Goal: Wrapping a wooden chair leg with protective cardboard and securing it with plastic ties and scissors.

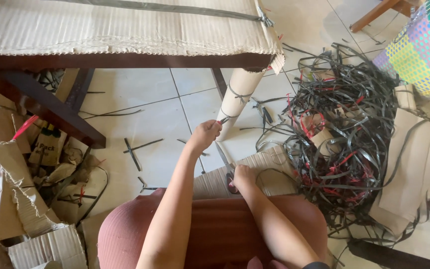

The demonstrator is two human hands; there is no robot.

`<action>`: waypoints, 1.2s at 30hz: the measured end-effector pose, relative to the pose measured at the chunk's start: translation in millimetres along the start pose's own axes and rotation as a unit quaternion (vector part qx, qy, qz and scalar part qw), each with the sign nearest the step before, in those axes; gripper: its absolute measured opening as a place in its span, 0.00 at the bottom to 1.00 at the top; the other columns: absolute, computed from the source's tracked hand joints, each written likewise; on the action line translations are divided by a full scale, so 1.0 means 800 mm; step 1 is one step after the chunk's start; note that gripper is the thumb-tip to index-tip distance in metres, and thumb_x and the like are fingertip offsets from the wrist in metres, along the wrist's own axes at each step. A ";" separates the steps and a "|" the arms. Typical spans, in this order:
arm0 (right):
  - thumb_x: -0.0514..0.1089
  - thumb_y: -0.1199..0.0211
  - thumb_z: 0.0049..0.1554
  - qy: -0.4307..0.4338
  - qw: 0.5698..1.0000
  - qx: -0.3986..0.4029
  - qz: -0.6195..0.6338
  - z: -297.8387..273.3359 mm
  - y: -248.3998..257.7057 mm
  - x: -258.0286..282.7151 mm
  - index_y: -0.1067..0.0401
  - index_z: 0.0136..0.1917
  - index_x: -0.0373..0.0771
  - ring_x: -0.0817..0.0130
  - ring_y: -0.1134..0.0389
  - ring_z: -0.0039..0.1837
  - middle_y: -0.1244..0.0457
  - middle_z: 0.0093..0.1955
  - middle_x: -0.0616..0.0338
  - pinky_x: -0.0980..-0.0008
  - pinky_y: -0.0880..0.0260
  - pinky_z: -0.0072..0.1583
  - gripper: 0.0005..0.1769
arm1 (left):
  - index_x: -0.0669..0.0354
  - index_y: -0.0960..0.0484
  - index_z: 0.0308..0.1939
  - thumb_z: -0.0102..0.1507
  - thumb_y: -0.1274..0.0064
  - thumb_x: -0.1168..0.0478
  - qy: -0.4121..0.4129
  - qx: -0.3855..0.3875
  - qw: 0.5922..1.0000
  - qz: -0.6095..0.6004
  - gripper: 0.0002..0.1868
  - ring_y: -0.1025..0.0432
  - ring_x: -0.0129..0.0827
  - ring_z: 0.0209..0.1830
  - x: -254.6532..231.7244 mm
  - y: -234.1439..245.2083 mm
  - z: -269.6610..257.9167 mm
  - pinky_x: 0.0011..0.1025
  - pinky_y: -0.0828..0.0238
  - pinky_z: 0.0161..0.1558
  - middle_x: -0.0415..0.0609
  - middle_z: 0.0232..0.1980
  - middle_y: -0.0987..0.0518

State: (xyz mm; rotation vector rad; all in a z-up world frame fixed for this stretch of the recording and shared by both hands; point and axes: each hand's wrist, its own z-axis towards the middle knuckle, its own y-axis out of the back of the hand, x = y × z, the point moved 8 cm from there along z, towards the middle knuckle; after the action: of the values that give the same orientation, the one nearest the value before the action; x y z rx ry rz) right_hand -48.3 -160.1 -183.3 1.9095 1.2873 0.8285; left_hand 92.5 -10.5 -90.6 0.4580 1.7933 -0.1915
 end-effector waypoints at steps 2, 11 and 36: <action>0.42 0.24 0.48 -0.001 1.000 -0.001 0.004 0.010 -0.011 -0.007 0.24 0.55 0.28 0.45 0.28 0.62 0.29 0.53 0.44 0.48 0.26 0.63 0.24 | 0.59 0.15 0.45 0.70 0.61 0.54 -0.002 -0.002 1.000 0.011 0.18 0.37 0.22 0.23 -0.001 -0.002 -0.005 0.22 0.33 0.29 0.40 0.26 0.29; 0.45 0.30 0.49 0.040 0.976 0.093 0.193 0.014 0.051 -0.057 0.27 0.63 0.28 0.59 0.28 0.33 0.31 0.41 0.44 0.67 0.28 0.36 0.31 | 0.57 0.14 0.47 0.71 0.60 0.60 -0.011 -0.020 0.998 0.058 0.16 0.37 0.24 0.22 -0.043 0.012 -0.033 0.22 0.39 0.28 0.40 0.28 0.25; 0.81 0.59 0.59 0.391 0.728 0.148 0.543 -0.039 0.180 0.039 0.30 0.36 0.39 0.75 0.43 0.25 0.46 0.21 0.63 0.81 0.43 0.30 0.43 | 0.53 0.16 0.50 0.72 0.60 0.62 0.039 0.090 0.991 0.096 0.15 0.28 0.33 0.39 0.004 0.002 0.002 0.32 0.29 0.49 0.41 0.34 0.22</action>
State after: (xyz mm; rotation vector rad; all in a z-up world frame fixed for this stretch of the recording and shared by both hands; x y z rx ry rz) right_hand 9.5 -165.2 -44.6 2.6947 0.5232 2.3288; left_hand 94.3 -8.8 -94.2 0.7730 1.8040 -0.2047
